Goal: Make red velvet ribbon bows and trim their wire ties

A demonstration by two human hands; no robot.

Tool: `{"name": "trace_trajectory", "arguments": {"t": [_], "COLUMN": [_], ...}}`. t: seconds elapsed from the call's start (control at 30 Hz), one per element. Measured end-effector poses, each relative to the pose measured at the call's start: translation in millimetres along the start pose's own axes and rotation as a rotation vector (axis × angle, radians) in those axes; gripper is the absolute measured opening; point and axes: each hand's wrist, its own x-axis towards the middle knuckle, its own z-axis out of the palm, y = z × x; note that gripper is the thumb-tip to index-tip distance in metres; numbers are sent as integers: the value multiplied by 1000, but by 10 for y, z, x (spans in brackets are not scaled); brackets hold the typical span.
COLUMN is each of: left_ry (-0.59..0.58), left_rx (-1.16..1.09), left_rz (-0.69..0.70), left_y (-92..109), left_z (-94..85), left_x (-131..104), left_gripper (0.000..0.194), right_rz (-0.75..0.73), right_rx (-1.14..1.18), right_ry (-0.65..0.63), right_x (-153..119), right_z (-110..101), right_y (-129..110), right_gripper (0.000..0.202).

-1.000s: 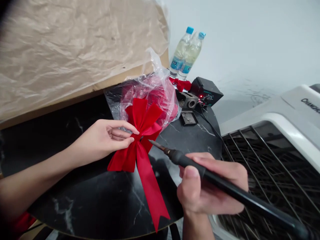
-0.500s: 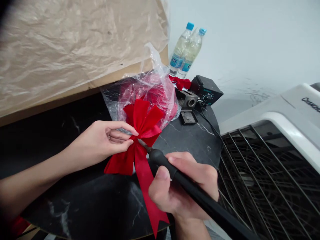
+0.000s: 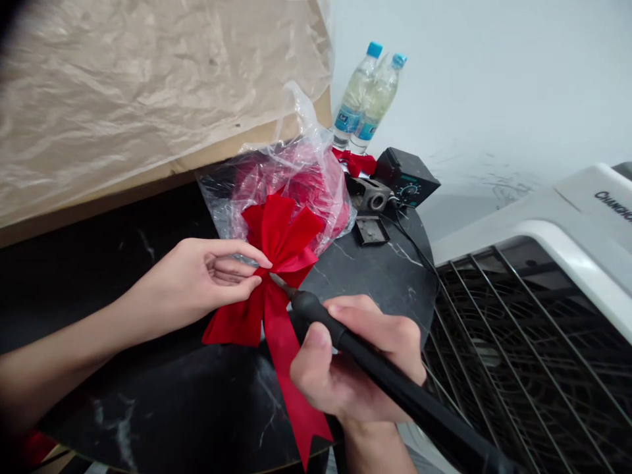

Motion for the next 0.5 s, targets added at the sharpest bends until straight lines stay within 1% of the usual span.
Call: {"name": "trace_trajectory", "arguments": {"t": [0.2, 0.33, 0.4, 0.5], "left_ry": [14, 17, 17, 5], "left_rx": [2, 22, 25, 24], "left_rz": [-2, 16, 22, 33], "left_y": [6, -12, -24, -42], "left_z": [12, 13, 7, -4], "left_x": [7, 16, 18, 14], "left_gripper": [23, 23, 22, 22], "right_rz": [-10, 14, 21, 28], "right_rx": [-8, 12, 22, 29], "right_ry": [-6, -53, -72, -66], "right_x": [24, 23, 18, 12], "right_z": [18, 20, 17, 19], "right_y": [17, 12, 8, 7], "right_gripper": [19, 16, 18, 22]}}
